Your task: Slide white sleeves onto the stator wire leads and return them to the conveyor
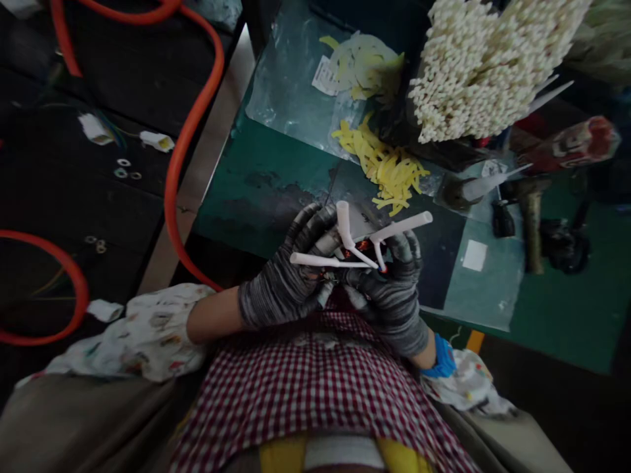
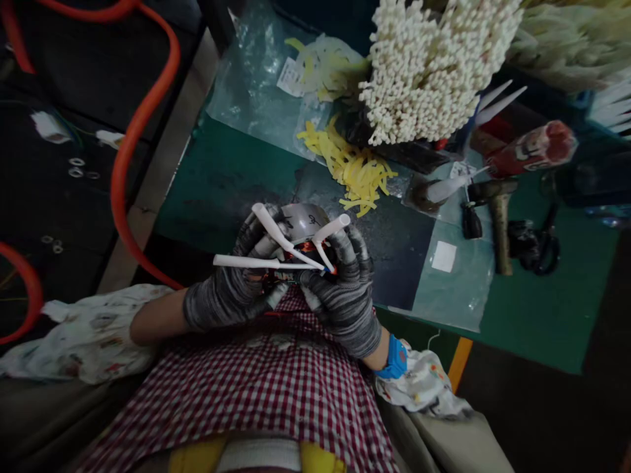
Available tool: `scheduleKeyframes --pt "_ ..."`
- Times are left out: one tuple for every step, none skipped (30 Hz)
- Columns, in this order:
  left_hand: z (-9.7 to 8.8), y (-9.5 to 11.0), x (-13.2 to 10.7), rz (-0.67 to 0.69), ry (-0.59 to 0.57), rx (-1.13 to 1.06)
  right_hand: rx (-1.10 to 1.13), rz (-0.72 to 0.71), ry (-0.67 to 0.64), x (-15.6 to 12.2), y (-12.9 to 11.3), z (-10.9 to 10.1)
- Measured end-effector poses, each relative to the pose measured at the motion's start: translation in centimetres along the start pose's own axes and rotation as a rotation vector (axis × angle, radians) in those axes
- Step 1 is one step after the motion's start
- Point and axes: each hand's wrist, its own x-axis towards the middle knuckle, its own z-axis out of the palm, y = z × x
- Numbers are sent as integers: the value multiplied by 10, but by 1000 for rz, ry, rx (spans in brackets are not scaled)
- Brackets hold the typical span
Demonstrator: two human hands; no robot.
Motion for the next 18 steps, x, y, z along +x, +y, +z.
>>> scheduleKeyframes --pt "0 0 1 8 13 -9 -39 5 10 0 -1 0" --pt "0 1 3 10 23 -15 -60 16 26 0 -1 1" --pt "1 1 4 0 28 -18 -55 32 44 0 -2 2" --pt "1 2 6 -18 34 -16 -26 51 61 0 -3 3" --pt "2 3 7 -33 46 -12 24 75 72 0 -4 5" --pt "4 3 9 -43 62 -6 92 106 75 1 -5 6" --pt "5 4 10 -53 81 4 176 141 71 1 -6 7" --pt "7 5 10 -60 96 14 273 182 67 0 -6 8" --pt "9 5 11 -63 106 25 380 224 62 0 -7 9" --pt "11 6 11 -65 112 34 484 263 58 0 -7 9" --pt "12 7 12 -67 118 41 576 298 53 -1 -8 9" --pt "13 8 12 -63 125 48 647 325 48 -1 -8 8" --pt "14 9 12 -56 130 56 697 345 39 -1 -8 7" --pt "14 10 12 -56 132 64 730 358 26 -1 -8 5" --pt "14 11 12 -60 133 70 752 361 13 0 -8 3" --pt "13 12 12 -59 130 73 770 359 5 1 -7 2" --pt "13 12 13 -57 128 72 786 353 -3 1 -7 0" --pt "13 13 13 -60 129 67 797 348 -11 2 -6 -1"
